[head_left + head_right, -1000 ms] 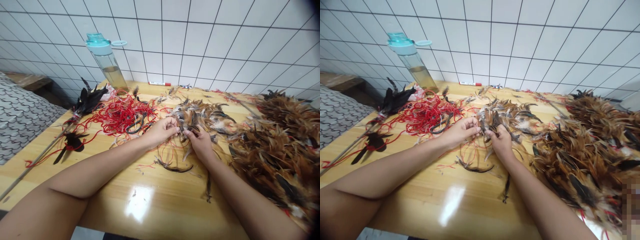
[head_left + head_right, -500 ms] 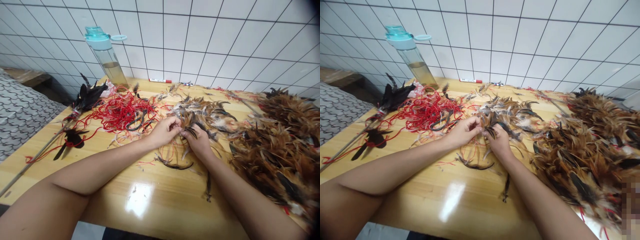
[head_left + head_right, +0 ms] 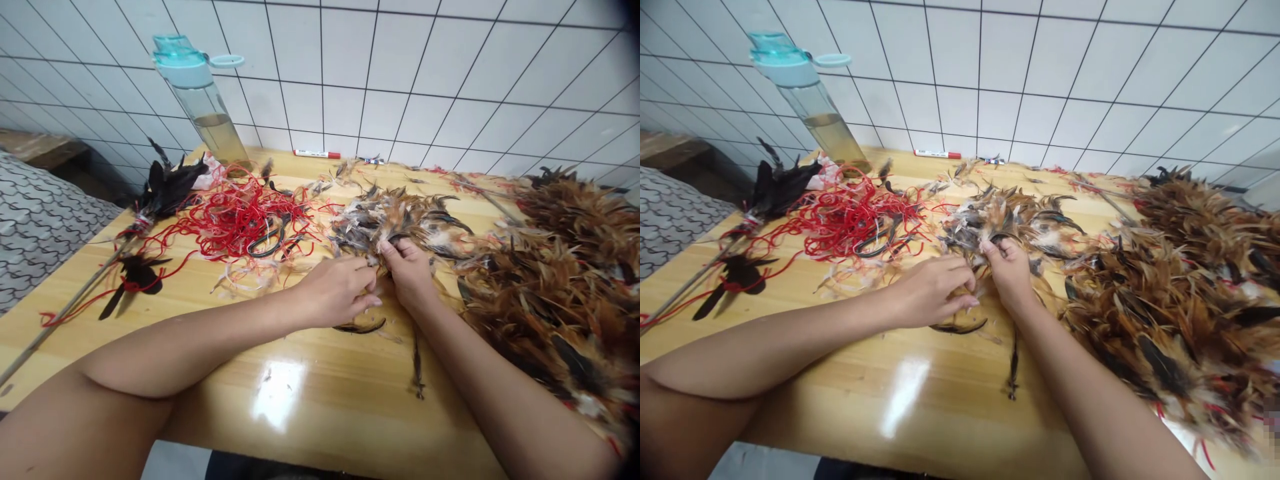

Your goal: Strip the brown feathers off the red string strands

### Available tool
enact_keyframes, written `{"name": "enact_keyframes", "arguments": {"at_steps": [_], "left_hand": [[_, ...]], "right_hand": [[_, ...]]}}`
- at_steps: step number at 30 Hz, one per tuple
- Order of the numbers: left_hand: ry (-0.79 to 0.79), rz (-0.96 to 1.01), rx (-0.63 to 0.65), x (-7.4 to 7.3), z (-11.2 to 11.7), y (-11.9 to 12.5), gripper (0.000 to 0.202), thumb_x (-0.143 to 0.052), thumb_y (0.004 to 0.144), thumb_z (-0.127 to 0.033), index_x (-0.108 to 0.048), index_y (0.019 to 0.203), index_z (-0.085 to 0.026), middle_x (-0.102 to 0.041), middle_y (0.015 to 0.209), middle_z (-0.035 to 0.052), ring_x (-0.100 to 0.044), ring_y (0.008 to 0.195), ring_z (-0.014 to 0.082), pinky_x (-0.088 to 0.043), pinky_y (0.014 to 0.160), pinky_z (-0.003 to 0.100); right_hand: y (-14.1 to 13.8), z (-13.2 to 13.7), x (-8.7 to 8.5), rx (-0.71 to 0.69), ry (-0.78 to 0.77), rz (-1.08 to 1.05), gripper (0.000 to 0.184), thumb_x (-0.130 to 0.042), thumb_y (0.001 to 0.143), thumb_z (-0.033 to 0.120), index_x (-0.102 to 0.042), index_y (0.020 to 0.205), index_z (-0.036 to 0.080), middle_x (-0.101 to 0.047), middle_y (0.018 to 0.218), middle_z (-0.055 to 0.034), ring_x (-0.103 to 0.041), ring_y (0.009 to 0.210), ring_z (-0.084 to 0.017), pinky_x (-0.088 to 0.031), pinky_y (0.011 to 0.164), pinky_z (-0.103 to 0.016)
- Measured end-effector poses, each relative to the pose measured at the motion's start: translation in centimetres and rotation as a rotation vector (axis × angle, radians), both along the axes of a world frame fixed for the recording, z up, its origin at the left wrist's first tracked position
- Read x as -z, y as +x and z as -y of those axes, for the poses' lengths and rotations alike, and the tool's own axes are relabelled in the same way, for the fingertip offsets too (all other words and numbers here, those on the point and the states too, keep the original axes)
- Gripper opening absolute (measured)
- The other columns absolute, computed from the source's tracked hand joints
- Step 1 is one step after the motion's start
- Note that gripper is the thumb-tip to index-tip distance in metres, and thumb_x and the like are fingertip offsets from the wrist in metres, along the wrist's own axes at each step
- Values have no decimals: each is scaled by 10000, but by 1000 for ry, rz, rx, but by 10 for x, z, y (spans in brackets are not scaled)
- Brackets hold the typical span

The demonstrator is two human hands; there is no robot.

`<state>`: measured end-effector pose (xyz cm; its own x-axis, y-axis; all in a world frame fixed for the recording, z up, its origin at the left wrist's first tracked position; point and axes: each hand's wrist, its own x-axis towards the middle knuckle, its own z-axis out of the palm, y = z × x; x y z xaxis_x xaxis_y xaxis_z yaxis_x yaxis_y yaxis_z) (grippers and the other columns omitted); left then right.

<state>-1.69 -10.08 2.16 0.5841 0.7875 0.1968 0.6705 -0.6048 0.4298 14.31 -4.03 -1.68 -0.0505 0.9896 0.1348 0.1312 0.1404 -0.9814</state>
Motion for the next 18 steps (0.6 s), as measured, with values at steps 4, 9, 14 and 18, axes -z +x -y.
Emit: {"name": "enact_keyframes", "arguments": {"at_steps": [4,9,14,18], "left_hand": [[-15,-127,-55,6,4,8,269,-614,822,-400,-589,906,-146,-594,914,92,-548,885,233,-440,766,342],[-21,-193,-52,13,-2,11,134,-476,882,-213,-590,876,-141,-585,863,96,-548,836,214,-438,762,334],[-80,-126,-110,1,-9,-2,124,-460,869,-191,-560,809,-151,-548,782,61,-493,727,173,-398,697,303],[-113,199,-180,-17,-18,-19,52,-485,836,-155,-524,805,-168,-504,710,-3,-438,639,119,-353,655,258]], "right_hand": [[-2,3,1,-26,31,36,279,-625,741,434,-544,632,191,-517,607,23,-437,607,-125,-384,587,-268],[-4,5,-1,-22,37,27,264,-616,747,435,-563,659,192,-546,633,10,-467,629,-136,-405,600,-272],[0,3,-4,28,106,47,253,-597,767,410,-550,643,195,-512,618,18,-445,603,-125,-395,594,-268],[5,-4,-1,69,153,98,264,-568,806,409,-540,657,193,-501,637,14,-439,602,-123,-394,602,-271]]}}
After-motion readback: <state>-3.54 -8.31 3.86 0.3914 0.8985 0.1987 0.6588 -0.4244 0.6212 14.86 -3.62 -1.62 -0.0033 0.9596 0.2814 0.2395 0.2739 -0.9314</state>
